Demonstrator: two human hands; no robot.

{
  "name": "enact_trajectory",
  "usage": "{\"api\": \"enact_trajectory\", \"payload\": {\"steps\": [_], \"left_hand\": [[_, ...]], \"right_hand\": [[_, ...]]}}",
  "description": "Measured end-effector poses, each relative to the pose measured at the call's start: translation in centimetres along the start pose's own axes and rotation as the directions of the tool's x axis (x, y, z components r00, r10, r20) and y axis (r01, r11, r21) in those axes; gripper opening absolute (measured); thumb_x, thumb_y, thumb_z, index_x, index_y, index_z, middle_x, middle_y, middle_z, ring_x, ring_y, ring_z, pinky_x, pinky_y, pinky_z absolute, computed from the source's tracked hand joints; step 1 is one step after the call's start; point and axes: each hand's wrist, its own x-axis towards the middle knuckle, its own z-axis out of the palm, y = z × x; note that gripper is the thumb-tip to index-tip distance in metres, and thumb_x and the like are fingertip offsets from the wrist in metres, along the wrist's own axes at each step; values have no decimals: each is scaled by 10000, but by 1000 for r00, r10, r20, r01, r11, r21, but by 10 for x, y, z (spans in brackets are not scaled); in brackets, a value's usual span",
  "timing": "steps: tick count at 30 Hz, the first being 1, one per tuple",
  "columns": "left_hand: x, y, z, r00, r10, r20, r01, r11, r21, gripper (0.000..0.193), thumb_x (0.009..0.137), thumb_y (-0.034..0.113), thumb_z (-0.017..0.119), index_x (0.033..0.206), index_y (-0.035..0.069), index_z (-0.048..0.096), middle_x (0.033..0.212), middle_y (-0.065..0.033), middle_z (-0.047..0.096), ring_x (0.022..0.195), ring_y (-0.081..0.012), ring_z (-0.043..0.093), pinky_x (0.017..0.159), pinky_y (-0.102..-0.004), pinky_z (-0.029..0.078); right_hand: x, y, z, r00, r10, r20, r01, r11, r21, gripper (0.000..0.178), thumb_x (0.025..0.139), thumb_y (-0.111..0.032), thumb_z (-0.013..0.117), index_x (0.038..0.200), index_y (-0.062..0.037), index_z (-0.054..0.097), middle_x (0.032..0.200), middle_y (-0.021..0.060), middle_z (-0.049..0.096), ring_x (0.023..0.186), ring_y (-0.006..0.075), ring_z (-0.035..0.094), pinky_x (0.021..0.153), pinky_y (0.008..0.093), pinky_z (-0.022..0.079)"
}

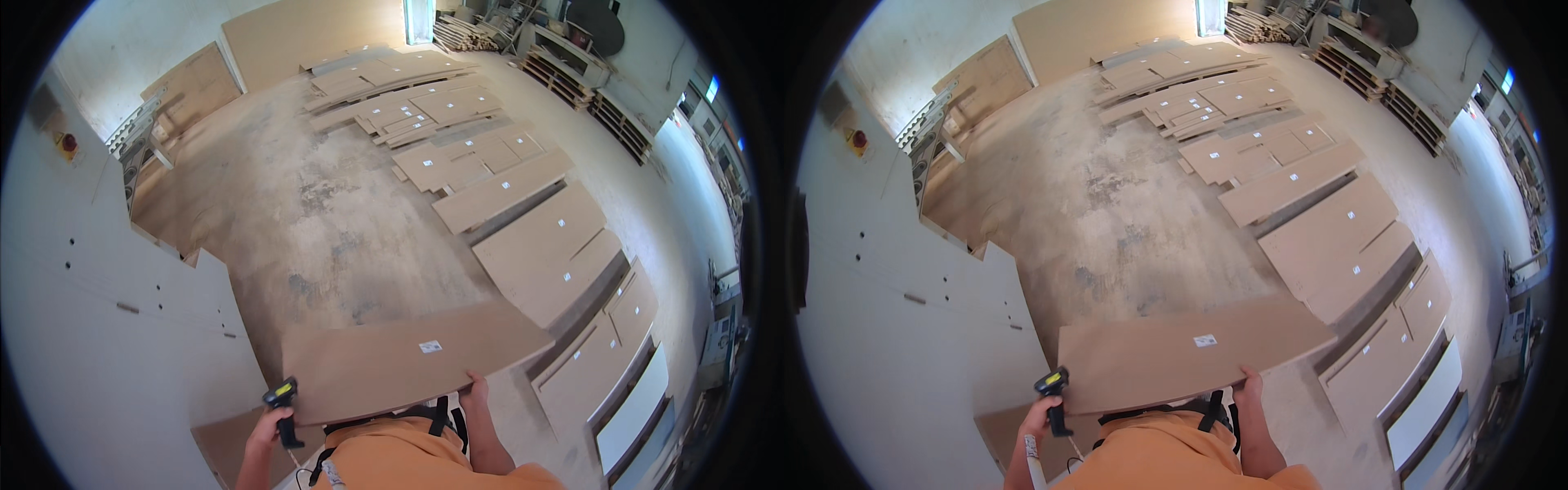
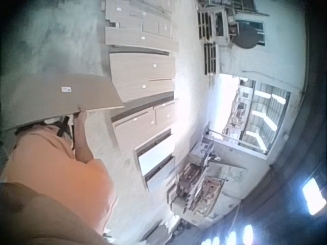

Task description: The person scans barcodes on flat wooden panels using a handheld barcode scanner, then places the panels onto a conveyor belt or stacks them on the floor. The person repeatedly picks up panels, scans them, and moves them to different locations.

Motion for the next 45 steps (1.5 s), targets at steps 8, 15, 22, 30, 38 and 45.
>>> {"api": "enact_trajectory", "payload": {"steps": [8, 15, 22, 30, 38, 45], "left_hand": [[200, 120, -80, 998, 23, 61, -8, 973, -231, 348, 804, 380, 663, 911, 49, 644, 739, -60, 665, 612, -130, 601, 526, -246, 454], [403, 396, -71, 980, 119, 162, -101, 988, -113, 394, 859, 448, 603, 771, 66, 644, 493, 33, 490, 336, -49, 357, 324, -209, 287], [561, 615, -58, 908, 313, 278, -304, 950, -75, 367, 746, 411, 675, 823, 56, 623, 676, -39, 576, 597, -136, 531, 564, -270, 423], [658, 804, -144, 937, 336, 93, -333, 942, -48, 430, 730, 451, 670, 812, 33, 607, 756, -65, 564, 767, -184, 528, 719, -301, 394], [862, 980, -264, 900, 395, 182, -330, 893, -305, 451, 772, 486, 706, 843, 51, 609, 761, -38, 604, 564, -119, 533, 484, -237, 423], [1057, 1220, -263, 915, 393, 94, -388, 919, -69, 416, 802, 448, 621, 831, 34, 605, 759, -67, 585, 759, -166, 522, 726, -289, 388]], "right_hand": [[75, -4, 317, 949, -148, 278, 201, 964, -173, 344, 776, 5, 632, 1116, 29, 592, 1071, 104, 656, 1018, 238, 644, 907, 385, 512], [120, -21, 525, 890, -269, 368, 304, 952, -38, 395, 766, 11, 634, 1158, 7, 597, 1131, 85, 651, 1084, 230, 624, 932, 387, 509], [238, -19, 706, 923, -231, 307, 245, 970, -5, 369, 829, -76, 610, 1194, -29, 592, 1145, 70, 646, 1110, 196, 595, 973, 379, 457], [334, 39, 970, 910, -156, 384, 206, 974, -93, 419, 834, -151, 621, 1217, 16, 595, 1218, 101, 638, 1165, 240, 581, 1035, 376, 424], [455, 111, 1230, 908, -41, 416, 107, 985, -137, 515, 809, -59, 638, 1307, -5, 517, 1200, 97, 630, 1139, 248, 598, 980, 398, 472], [527, 158, 1413, 967, -50, 250, 72, 994, -79, 481, 838, -79, 593, 1304, 5, 510, 1228, 117, 620, 1152, 261, 590, 1017, 406, 457]]}}
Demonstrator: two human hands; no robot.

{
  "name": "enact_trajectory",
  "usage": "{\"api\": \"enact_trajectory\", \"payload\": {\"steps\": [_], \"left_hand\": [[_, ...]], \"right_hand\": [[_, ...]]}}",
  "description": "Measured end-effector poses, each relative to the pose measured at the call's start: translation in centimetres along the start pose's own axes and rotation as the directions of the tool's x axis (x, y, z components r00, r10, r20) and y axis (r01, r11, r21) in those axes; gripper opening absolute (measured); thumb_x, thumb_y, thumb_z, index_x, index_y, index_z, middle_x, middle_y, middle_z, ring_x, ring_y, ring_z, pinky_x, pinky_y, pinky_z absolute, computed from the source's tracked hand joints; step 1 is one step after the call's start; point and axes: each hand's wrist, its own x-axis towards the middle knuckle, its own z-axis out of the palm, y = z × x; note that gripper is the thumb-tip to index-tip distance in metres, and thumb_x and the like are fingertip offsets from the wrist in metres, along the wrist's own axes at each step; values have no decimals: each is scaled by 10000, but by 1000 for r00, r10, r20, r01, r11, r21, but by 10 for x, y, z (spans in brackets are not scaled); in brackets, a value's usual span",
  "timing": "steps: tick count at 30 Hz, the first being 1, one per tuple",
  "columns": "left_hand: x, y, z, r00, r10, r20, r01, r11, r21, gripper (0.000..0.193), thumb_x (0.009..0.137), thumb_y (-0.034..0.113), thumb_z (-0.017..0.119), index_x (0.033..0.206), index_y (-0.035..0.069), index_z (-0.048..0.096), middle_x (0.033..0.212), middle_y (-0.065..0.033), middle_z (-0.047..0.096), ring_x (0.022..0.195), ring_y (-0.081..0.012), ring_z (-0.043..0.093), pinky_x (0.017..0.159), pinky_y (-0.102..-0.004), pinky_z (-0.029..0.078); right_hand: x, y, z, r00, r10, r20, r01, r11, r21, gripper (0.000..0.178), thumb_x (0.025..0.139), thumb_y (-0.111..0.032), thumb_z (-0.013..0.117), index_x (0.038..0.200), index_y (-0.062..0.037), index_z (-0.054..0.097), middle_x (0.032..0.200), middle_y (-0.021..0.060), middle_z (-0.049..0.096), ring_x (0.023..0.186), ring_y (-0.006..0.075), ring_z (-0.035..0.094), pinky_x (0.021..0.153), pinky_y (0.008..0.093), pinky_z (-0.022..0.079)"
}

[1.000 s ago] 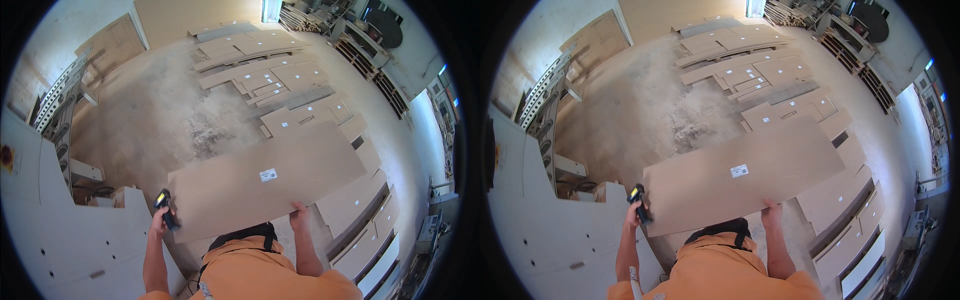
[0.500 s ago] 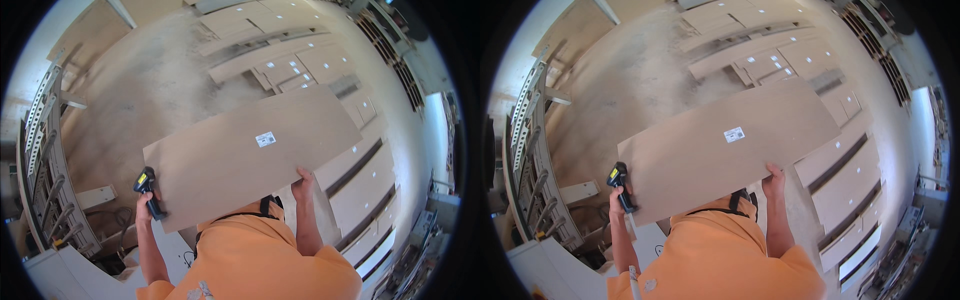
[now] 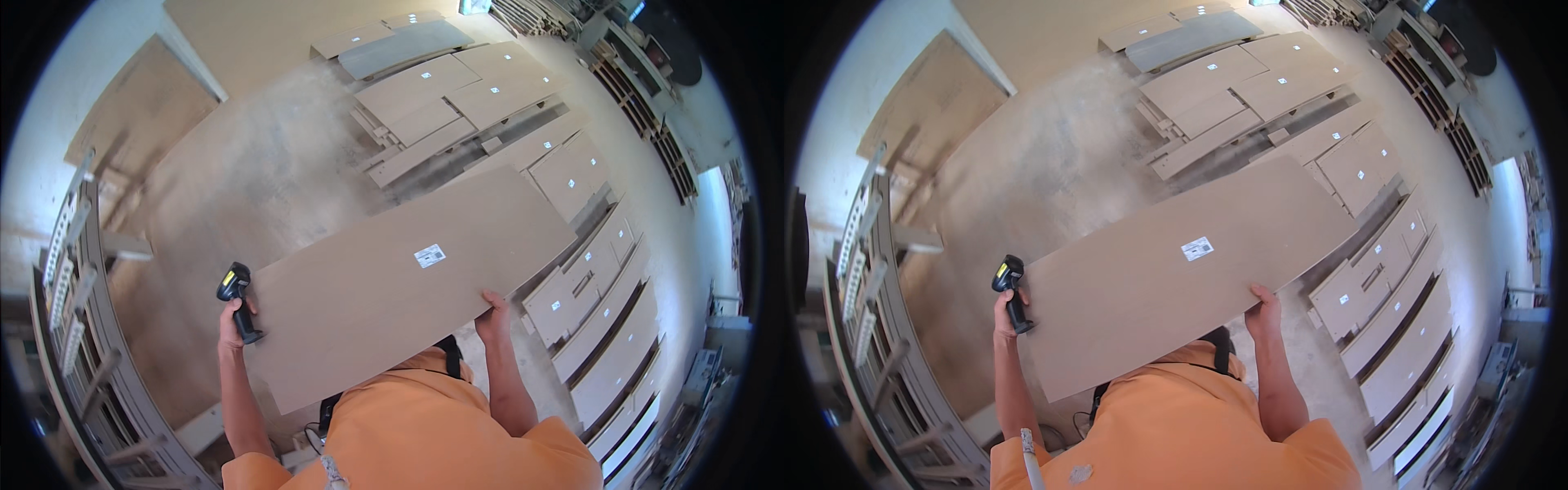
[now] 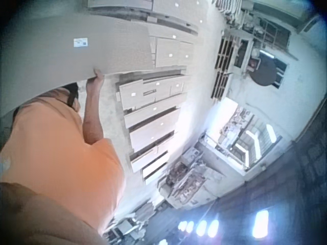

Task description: The person scans barcodes on flat wooden panels using a handheld barcode scanner, then places the panels onto a conveyor belt or stacks them on the floor. The person repeatedly picks up panels, scans them, and moves them to different locations.

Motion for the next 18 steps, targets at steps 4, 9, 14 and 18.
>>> {"api": "enact_trajectory", "payload": {"steps": [4, 9, 14, 18], "left_hand": [[102, 97, 39, 1000, -17, 3, 17, 998, 62, 394, 794, 429, 608, 810, 35, 590, 727, -67, 559, 720, -163, 507, 686, -292, 384], [246, 169, 120, 998, -55, 24, 52, 993, 103, 355, 793, 398, 602, 749, 48, 565, 680, -54, 534, 617, -153, 498, 573, -278, 391], [349, 216, 227, 1000, -15, -18, 17, 994, 109, 258, 826, 319, 690, 907, 116, 554, 659, 31, 515, 469, -66, 460, 392, -235, 330], [436, 236, 314, 993, 79, -86, -71, 993, 99, 348, 811, 351, 705, 938, 85, 520, 662, 28, 504, 416, -57, 426, 349, -223, 266]], "right_hand": [[59, 20, 63, 990, 1, -139, 30, 975, 218, 456, 883, -133, 548, 1311, 16, 498, 1258, 136, 605, 1162, 291, 583, 1021, 428, 464], [195, 54, 147, 983, 95, -157, -18, 901, 432, 409, 900, -151, 526, 1270, 23, 525, 1235, 181, 610, 1136, 328, 594, 981, 452, 495], [317, 55, 251, 986, 157, 52, -163, 866, 474, 402, 892, -172, 534, 1221, 58, 544, 1163, 197, 636, 1060, 323, 633, 931, 455, 518], [417, 12, 313, 988, 108, 107, -143, 898, 417, 388, 883, -153, 562, 1211, 53, 556, 1136, 191, 641, 1007, 308, 651, 883, 447, 545]]}}
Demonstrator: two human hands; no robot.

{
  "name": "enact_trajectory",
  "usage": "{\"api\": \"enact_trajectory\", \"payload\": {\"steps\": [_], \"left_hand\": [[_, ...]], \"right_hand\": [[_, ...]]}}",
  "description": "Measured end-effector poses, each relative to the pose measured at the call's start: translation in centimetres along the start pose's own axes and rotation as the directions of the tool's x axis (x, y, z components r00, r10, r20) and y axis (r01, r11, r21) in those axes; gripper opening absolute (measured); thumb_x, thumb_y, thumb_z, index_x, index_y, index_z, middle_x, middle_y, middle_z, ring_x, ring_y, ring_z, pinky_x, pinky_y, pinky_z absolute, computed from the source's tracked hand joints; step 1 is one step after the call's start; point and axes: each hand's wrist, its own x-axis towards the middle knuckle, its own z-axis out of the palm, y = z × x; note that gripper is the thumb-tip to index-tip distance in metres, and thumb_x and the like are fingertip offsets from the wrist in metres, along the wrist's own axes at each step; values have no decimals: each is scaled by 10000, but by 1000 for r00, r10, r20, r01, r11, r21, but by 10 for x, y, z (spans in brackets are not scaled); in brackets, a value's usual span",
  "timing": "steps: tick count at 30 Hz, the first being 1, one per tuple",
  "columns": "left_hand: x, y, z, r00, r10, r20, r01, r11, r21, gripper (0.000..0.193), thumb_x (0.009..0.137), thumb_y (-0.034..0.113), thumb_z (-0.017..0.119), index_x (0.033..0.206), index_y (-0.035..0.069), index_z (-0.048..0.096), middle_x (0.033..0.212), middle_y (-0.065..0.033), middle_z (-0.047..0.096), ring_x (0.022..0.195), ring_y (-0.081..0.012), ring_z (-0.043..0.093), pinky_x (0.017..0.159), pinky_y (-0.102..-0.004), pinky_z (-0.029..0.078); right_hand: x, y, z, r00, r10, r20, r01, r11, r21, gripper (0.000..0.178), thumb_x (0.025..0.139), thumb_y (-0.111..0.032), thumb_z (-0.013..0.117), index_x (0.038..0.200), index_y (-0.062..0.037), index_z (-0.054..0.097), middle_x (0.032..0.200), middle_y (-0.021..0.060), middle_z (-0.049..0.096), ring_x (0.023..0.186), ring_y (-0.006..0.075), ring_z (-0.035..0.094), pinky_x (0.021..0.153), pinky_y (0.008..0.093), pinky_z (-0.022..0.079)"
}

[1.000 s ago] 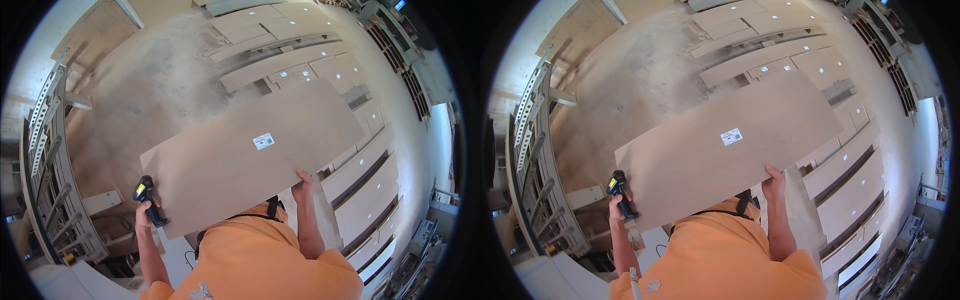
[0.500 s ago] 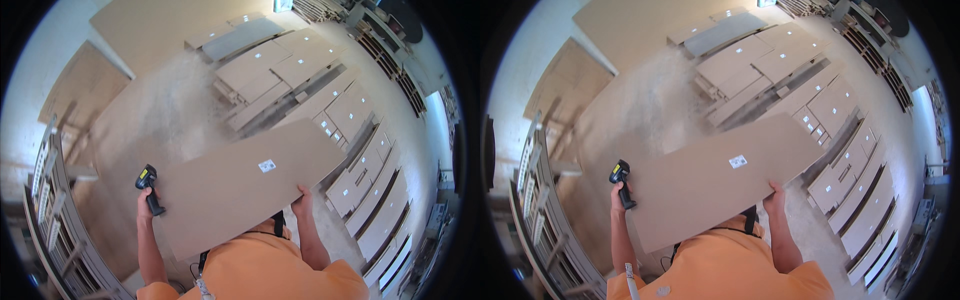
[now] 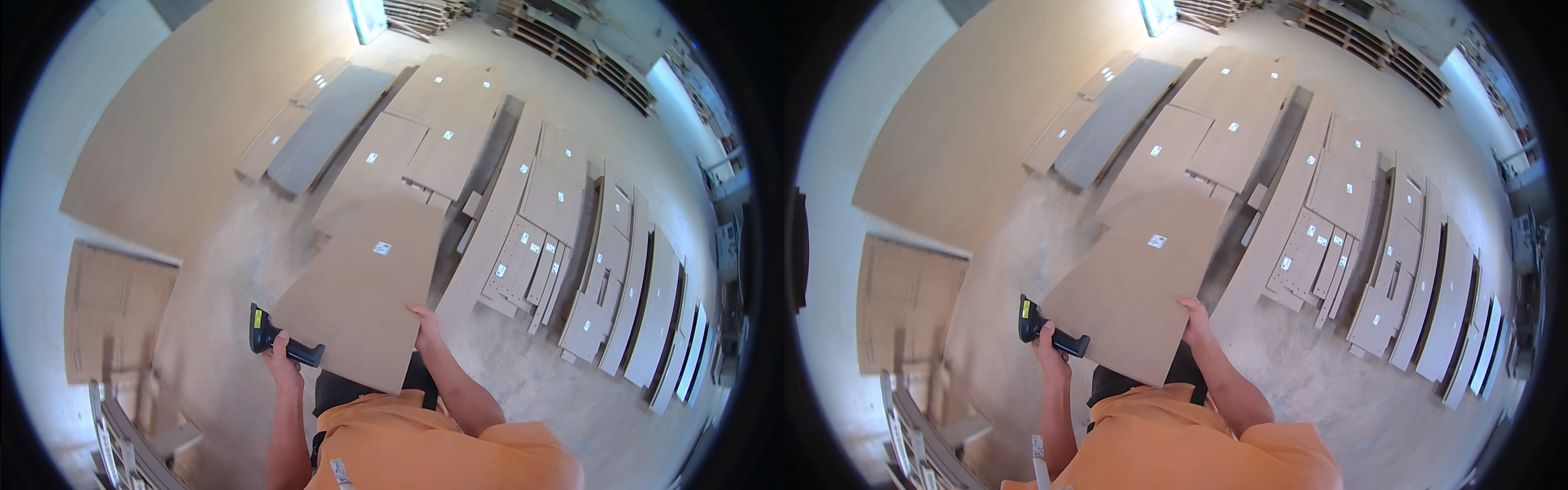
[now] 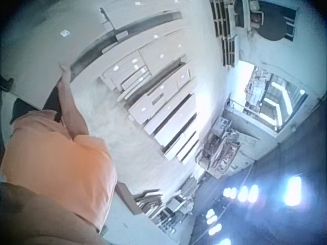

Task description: The person scans barcodes on flat wooden panels using a handheld barcode scanner, then places the panels onto a conveyor belt or stacks them on the floor. The person repeatedly picks up panels, scans them, and moves them to different locations.

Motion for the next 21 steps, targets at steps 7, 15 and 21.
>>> {"api": "enact_trajectory", "payload": {"steps": [7, 15, 21], "left_hand": [[186, 25, 104, 998, -56, 9, 56, 998, -23, 301, 838, 356, 678, 929, 102, 545, 665, 34, 513, 411, -57, 419, 343, -218, 248], [432, -21, 294, 966, -138, 220, 148, 989, -31, 362, 823, 386, 708, 880, 82, 520, 662, 13, 493, 415, -86, 415, 345, -245, 266], [522, -83, 381, 890, -349, 295, 295, 932, 212, 346, 794, 319, 750, 901, 48, 565, 648, 18, 487, 396, -88, 407, 341, -263, 280]], "right_hand": [[178, -46, 92, 972, -192, -134, 181, 979, -90, 326, 883, -134, 570, 1152, 50, 594, 1014, 143, 666, 937, 269, 670, 819, 407, 566], [430, -182, 116, 896, -374, -238, 302, 908, -291, 304, 896, -175, 601, 1126, 24, 614, 973, 113, 670, 836, 195, 672, 686, 335, 570], [456, -155, 128, 752, -373, -544, 150, 900, -410, 343, 943, -236, 600, 1171, 19, 579, 1052, 141, 643, 788, 198, 687, 652, 354, 571]]}}
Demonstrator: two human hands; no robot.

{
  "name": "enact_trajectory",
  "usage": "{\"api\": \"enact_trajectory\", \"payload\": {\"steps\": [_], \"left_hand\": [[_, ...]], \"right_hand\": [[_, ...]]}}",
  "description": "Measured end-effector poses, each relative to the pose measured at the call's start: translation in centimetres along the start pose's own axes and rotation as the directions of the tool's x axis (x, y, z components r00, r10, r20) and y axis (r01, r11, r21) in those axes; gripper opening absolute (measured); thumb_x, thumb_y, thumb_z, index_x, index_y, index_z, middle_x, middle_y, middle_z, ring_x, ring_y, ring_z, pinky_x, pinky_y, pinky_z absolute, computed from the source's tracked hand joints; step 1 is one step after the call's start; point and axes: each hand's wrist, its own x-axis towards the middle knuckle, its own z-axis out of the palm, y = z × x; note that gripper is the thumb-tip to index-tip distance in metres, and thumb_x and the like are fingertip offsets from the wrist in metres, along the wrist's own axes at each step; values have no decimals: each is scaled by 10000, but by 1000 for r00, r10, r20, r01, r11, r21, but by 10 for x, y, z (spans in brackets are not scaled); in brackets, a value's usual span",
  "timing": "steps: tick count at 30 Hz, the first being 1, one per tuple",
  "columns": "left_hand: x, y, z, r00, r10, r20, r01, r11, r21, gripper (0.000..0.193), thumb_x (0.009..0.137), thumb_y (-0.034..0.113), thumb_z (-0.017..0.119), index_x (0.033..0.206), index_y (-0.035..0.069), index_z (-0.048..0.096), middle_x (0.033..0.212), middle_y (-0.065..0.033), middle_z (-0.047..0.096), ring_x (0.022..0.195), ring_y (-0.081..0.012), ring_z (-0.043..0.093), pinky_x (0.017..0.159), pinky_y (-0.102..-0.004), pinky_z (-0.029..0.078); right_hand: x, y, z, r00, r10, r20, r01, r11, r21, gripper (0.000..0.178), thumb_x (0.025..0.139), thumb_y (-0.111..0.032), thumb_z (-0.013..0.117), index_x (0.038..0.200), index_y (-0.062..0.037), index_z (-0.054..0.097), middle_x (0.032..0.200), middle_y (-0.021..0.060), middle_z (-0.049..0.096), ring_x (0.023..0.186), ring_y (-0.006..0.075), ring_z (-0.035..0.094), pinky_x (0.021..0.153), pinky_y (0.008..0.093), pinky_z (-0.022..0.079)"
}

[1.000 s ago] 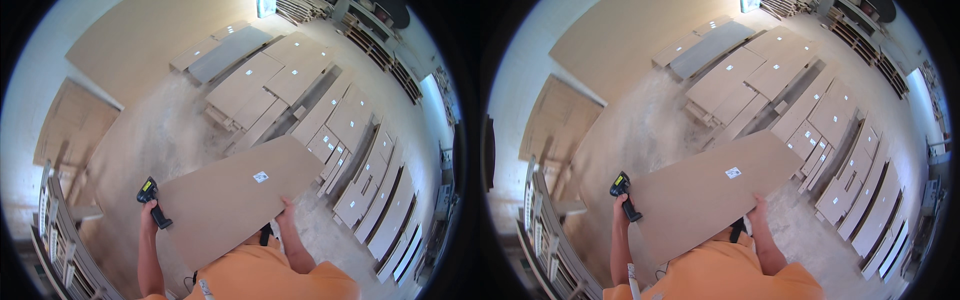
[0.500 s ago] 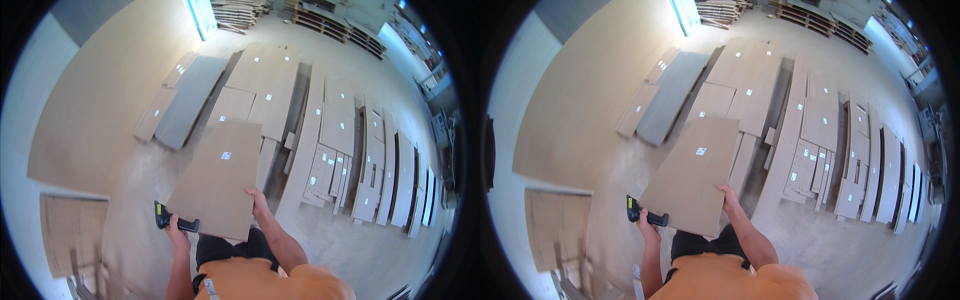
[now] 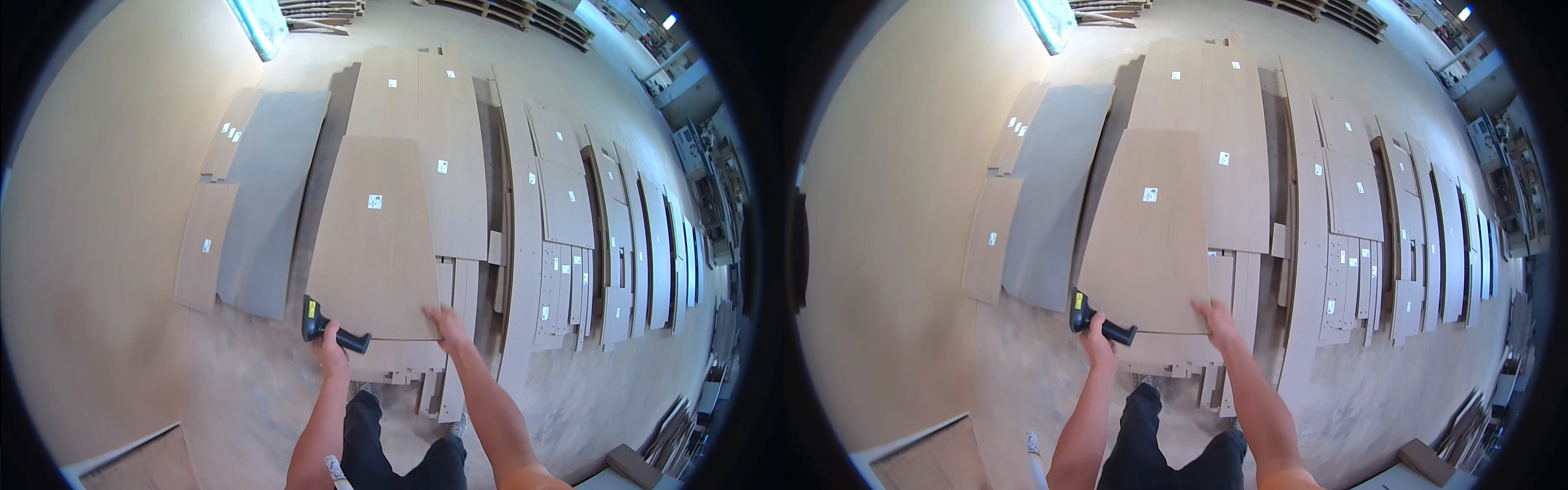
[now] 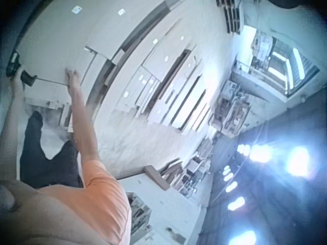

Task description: The person scans barcodes on flat wooden panels using a handheld barcode scanner, then places the panels onto a conveyor belt or stacks them on the floor. The person repeatedly picks up panels, scans them, and moves them to different locations.

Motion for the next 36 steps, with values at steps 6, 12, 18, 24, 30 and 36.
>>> {"api": "enact_trajectory", "payload": {"steps": [6, 12, 18, 24, 30, 36], "left_hand": [[42, 35, 36, 980, -47, 195, 16, 987, 161, 333, 802, 324, 742, 924, 61, 579, 628, 16, 477, 384, -85, 391, 334, -269, 262], [95, 151, 135, 884, -67, 462, -97, 941, 323, 341, 804, 405, 722, 859, 92, 597, 588, 28, 458, 391, -75, 379, 354, -264, 264], [55, 143, 120, 740, 42, 671, -444, 779, 442, 335, 821, 395, 680, 858, 61, 682, 674, -44, 671, 378, -72, 423, 340, -260, 299], [-53, -34, -41, 797, -513, 320, 219, 738, 638, 346, 890, 373, 563, 969, 62, 693, 859, -99, 754, 608, -133, 677, 409, -226, 418], [-250, -185, -159, 611, -733, 298, 388, 605, 695, 361, 856, 360, 642, 1000, 29, 626, 861, -167, 731, 638, -187, 693, 516, -279, 546], [-488, -283, -88, 455, -810, 369, -284, 261, 923, 378, 805, 415, 679, 944, 64, 679, 780, -94, 726, 501, -103, 615, 407, -247, 449]], "right_hand": [[12, -9, 3, 998, 64, 19, -61, 990, -131, 238, 969, -226, 575, 1043, -1, 564, 853, 109, 655, 574, 172, 591, 540, 311, 507], [79, -133, 52, 977, -194, 88, 180, 973, 145, 234, 977, -165, 546, 1085, 38, 588, 854, 117, 663, 798, 218, 674, 697, 356, 556], [68, -117, 68, 856, -504, 119, 502, 864, 47, 404, 996, -166, 526, 1340, 32, 445, 1247, 161, 591, 1132, 257, 608, 972, 402, 502], [-65, 142, -25, 935, -262, 241, 350, 561, -750, 359, 911, -174, 565, 1229, -7, 574, 1198, 245, 639, 1113, 396, 616, 945, 463, 499], [-266, 389, -267, 986, 164, 27, -66, 538, -840, 403, 818, -283, 569, 1130, -60, 693, 1195, 217, 654, 1113, 378, 618, 980, 451, 486], [-462, 449, -530, 940, 132, -313, -123, 991, 50, 414, 950, -133, 614, 1310, 28, 489, 1056, 157, 682, 867, 261, 708, 692, 382, 586]]}}
